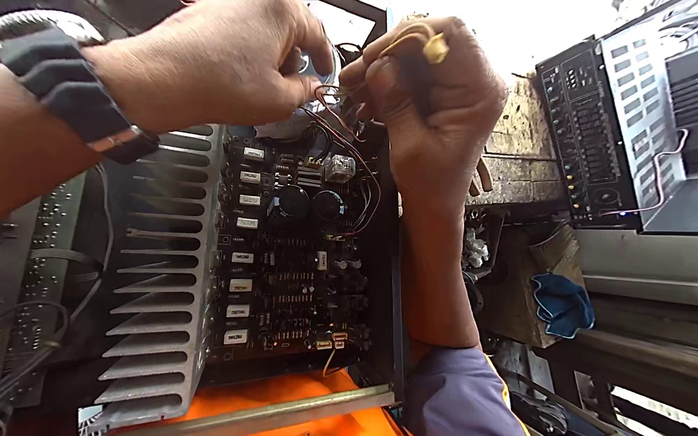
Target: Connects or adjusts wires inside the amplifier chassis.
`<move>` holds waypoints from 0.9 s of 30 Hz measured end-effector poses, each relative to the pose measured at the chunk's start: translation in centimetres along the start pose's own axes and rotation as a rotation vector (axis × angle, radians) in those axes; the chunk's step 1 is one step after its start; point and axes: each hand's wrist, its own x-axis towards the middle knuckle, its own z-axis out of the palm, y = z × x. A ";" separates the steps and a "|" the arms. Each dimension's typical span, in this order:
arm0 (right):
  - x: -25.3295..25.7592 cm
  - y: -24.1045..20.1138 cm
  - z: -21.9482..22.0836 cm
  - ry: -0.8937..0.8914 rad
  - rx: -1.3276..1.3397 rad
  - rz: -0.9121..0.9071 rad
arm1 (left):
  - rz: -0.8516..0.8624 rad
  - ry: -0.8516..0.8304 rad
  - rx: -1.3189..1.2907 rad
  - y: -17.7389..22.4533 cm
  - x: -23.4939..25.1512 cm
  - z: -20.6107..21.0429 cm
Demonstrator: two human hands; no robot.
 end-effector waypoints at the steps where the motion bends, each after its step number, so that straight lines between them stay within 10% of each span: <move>1: -0.1 0.1 -0.1 0.000 0.017 0.009 | 0.059 -0.020 0.047 -0.2 0.3 0.3; 19: -1.6 -1.5 -2.2 -0.329 -0.600 0.268 | 0.110 0.005 -0.045 -0.3 1.3 0.8; 27: -2.1 -1.2 0.1 -0.158 -0.932 0.108 | 0.007 -0.084 -0.290 1.0 0.7 -0.1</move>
